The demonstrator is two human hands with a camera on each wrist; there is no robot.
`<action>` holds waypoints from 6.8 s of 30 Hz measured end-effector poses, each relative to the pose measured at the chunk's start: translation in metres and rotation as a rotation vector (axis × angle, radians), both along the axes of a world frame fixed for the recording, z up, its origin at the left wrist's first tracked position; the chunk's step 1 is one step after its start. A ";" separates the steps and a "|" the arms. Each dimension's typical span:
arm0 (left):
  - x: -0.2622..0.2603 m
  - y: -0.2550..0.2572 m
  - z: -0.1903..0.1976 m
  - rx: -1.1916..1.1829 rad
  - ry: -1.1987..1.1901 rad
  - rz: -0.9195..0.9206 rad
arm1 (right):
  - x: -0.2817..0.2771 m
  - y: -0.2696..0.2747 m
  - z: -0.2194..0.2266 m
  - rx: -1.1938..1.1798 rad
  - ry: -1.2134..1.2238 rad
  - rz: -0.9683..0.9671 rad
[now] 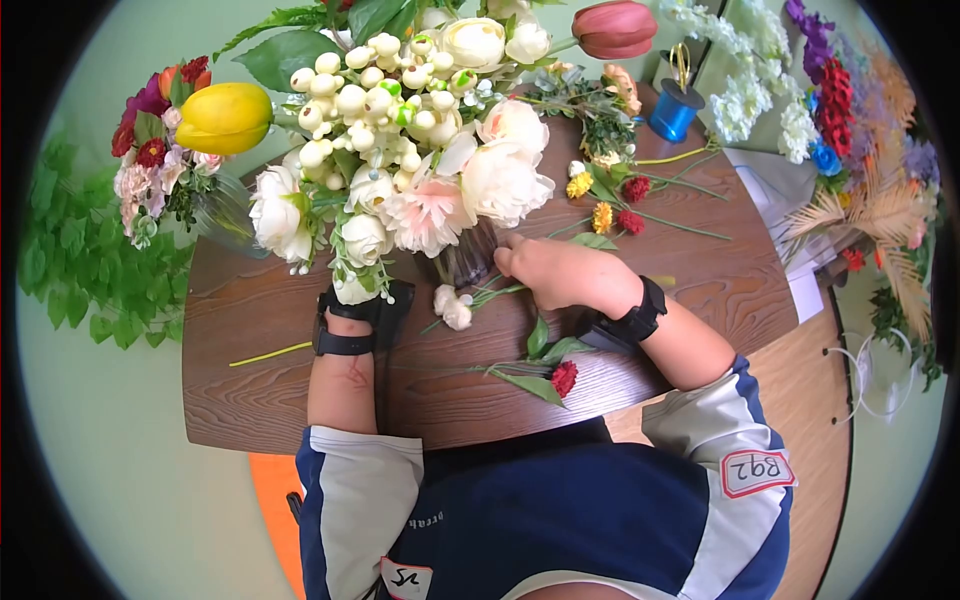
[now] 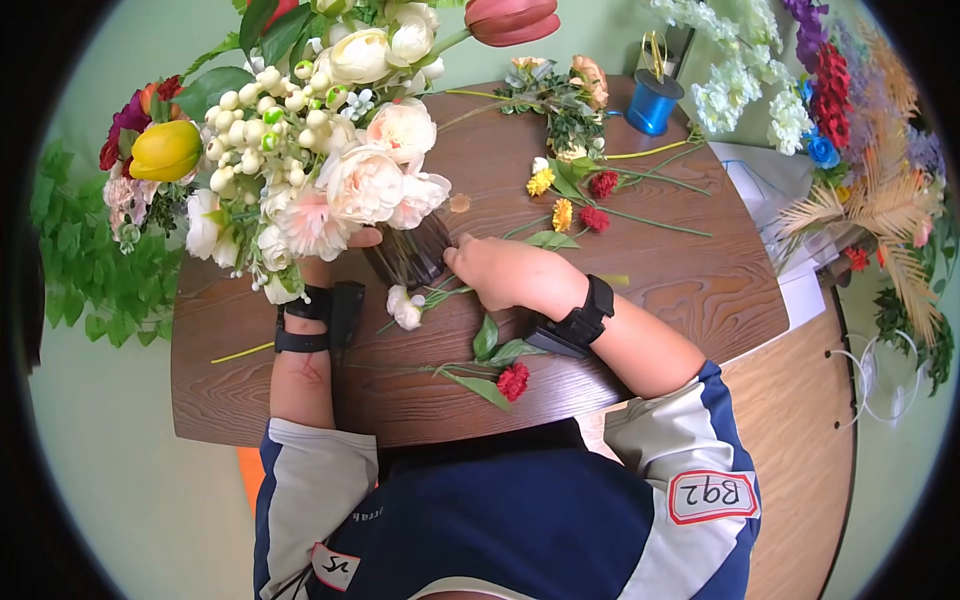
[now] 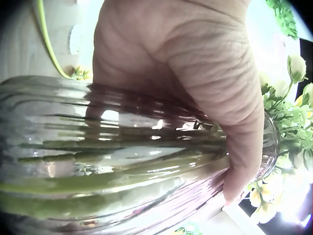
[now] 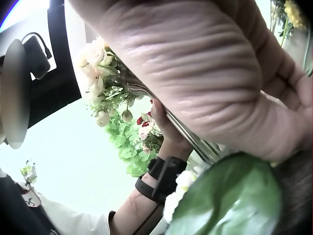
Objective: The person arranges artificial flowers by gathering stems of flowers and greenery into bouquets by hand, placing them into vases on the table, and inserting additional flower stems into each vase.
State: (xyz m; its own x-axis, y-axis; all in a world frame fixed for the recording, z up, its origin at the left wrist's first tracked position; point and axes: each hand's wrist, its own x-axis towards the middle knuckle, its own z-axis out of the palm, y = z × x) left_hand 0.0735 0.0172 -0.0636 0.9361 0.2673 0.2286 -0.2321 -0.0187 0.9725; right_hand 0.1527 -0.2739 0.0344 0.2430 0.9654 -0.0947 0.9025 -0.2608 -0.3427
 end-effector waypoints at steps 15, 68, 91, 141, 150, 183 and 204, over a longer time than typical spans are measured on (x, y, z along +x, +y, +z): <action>0.015 0.006 -0.006 -0.102 -0.050 0.047 | 0.057 -0.042 0.070 0.410 0.898 0.007; 0.005 0.016 -0.015 -0.300 -0.112 -0.060 | 0.054 -0.101 0.126 1.725 0.140 -0.431; -0.004 -0.018 -0.026 -0.272 -0.278 -0.052 | -0.007 0.009 0.230 1.543 -0.020 -0.055; -0.041 -0.016 -0.044 -0.508 -0.195 -0.127 | -0.016 0.022 0.197 1.280 -0.179 0.044; -0.044 -0.019 -0.026 -0.542 -0.168 -0.156 | 0.013 0.038 0.175 1.164 -0.138 -0.030; 0.022 -0.025 0.003 -0.317 -0.157 -0.097 | -0.036 0.024 0.231 0.427 -0.632 -0.249; 0.015 -0.046 0.045 0.347 -0.232 0.074 | -0.011 0.003 0.217 0.787 -0.527 -0.074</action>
